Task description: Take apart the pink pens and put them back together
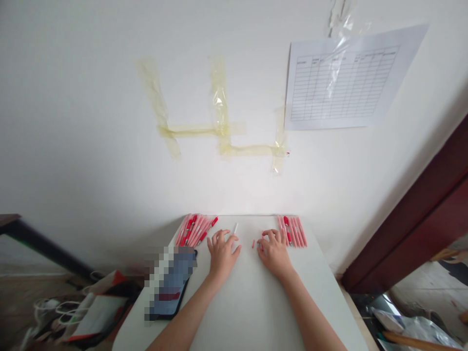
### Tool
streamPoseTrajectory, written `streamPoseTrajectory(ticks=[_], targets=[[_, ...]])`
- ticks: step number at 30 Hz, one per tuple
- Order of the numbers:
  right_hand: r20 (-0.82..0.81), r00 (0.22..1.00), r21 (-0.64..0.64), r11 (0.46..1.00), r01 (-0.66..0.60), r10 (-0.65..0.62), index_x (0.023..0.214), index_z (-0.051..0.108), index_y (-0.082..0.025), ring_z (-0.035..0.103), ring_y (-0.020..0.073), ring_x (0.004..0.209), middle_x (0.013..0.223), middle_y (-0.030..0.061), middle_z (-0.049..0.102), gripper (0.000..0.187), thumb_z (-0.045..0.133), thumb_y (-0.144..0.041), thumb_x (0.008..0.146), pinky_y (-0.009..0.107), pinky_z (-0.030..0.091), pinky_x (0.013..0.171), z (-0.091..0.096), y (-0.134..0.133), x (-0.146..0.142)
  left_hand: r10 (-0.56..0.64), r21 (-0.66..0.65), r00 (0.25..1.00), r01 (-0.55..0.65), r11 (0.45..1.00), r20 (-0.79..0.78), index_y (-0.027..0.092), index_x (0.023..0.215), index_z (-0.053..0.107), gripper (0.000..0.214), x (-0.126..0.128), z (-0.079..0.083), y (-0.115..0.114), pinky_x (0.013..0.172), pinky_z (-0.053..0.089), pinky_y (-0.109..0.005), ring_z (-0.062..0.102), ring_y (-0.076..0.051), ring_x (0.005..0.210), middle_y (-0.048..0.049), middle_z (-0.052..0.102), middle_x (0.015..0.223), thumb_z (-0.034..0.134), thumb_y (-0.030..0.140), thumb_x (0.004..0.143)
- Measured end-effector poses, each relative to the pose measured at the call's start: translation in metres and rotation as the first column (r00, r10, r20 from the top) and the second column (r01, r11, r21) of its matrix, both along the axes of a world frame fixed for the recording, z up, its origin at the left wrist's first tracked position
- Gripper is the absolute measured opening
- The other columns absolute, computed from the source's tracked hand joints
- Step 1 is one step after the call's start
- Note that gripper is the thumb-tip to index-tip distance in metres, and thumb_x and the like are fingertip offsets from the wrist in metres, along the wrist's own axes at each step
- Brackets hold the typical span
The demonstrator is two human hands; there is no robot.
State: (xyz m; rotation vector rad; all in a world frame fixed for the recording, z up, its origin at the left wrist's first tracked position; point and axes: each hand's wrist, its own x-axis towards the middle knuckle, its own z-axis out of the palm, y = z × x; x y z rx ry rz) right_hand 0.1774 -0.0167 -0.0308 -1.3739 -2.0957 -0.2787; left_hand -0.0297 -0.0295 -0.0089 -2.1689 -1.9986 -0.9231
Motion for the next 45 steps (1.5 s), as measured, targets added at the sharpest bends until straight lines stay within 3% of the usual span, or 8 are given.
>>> streamPoseTrajectory(ticks=[8,12,21,30,35,39,45], targets=[[0.001,0.999,0.058,0.998,-0.035,0.035,0.097,0.072,-0.029,0.053,0.0262,0.111,0.111,0.0059,0.063,0.012,0.062,-0.027,0.091,0.058,0.028,0.112,-0.003,0.003,0.000,-0.142,-0.092,0.990,0.140,0.986,-0.013,0.031,0.092,0.073,0.020,0.013,0.004,0.009,0.113,0.018,-0.077,0.042,-0.034,0.133,-0.0050,0.059,0.130,0.080,0.029,0.074],[-0.019,0.998,0.075,0.995,-0.062,0.063,0.099,0.071,-0.029,0.054,0.0252,0.109,0.108,0.0049,0.065,0.013,0.059,-0.026,0.094,0.059,0.028,0.112,-0.005,0.004,0.003,-0.143,-0.103,0.990,0.142,0.984,-0.004,0.028,0.087,0.073,0.015,0.024,0.003,0.014,0.114,0.016,-0.077,0.041,-0.034,0.133,-0.0055,0.060,0.130,0.080,0.033,0.074],[-0.191,0.981,0.040,0.999,-0.037,0.044,0.107,0.069,-0.027,0.056,0.0248,0.101,0.103,0.0061,0.067,0.021,0.051,-0.034,0.099,0.047,0.043,0.096,-0.003,0.008,0.011,-0.114,-0.100,0.993,0.115,0.988,0.017,0.027,0.079,0.074,0.008,0.035,-0.005,0.021,0.114,0.013,-0.078,0.043,-0.033,0.131,-0.0048,0.063,0.126,0.071,0.034,0.083],[-0.321,0.944,0.048,0.997,-0.059,0.071,0.104,0.069,-0.025,0.062,0.0244,0.102,0.099,0.0060,0.072,0.023,0.049,-0.032,0.097,0.054,0.035,0.109,-0.013,0.013,0.017,-0.125,-0.107,0.992,0.127,0.986,0.027,0.027,0.080,0.075,0.004,0.030,-0.006,0.020,0.115,0.012,-0.076,0.042,-0.032,0.132,-0.0045,0.062,0.128,0.072,0.030,0.082],[-0.294,0.953,0.049,0.997,-0.059,0.071,0.104,0.071,-0.024,0.064,0.0237,0.101,0.096,0.0061,0.073,0.024,0.049,-0.029,0.096,0.055,0.033,0.110,-0.014,0.014,0.017,-0.140,-0.079,0.989,0.143,0.987,0.046,0.027,0.083,0.074,0.003,0.020,-0.005,0.014,0.114,0.015,-0.077,0.044,-0.031,0.131,-0.0049,0.062,0.127,0.073,0.025,0.080],[-0.221,0.973,0.067,0.997,-0.048,0.062,0.116,0.069,-0.026,0.063,0.0218,0.095,0.090,0.0039,0.070,0.029,0.046,-0.028,0.098,0.054,0.033,0.109,-0.010,0.012,0.016,-0.142,-0.039,0.986,0.146,0.988,0.091,0.028,0.082,0.073,0.005,0.012,-0.006,0.010,0.113,0.019,-0.077,0.047,-0.030,0.128,-0.0040,0.063,0.123,0.073,0.023,0.080],[-0.141,0.989,0.075,0.996,-0.042,0.053,0.124,0.066,-0.027,0.060,0.0214,0.094,0.087,0.0033,0.068,0.031,0.047,-0.030,0.100,0.052,0.034,0.108,-0.008,0.009,0.013,-0.188,0.060,0.974,0.182,0.982,0.127,0.028,0.085,0.074,0.008,0.009,-0.011,0.007,0.118,0.018,-0.069,0.050,-0.026,0.126,-0.0038,0.063,0.119,0.069,0.022,0.084]])
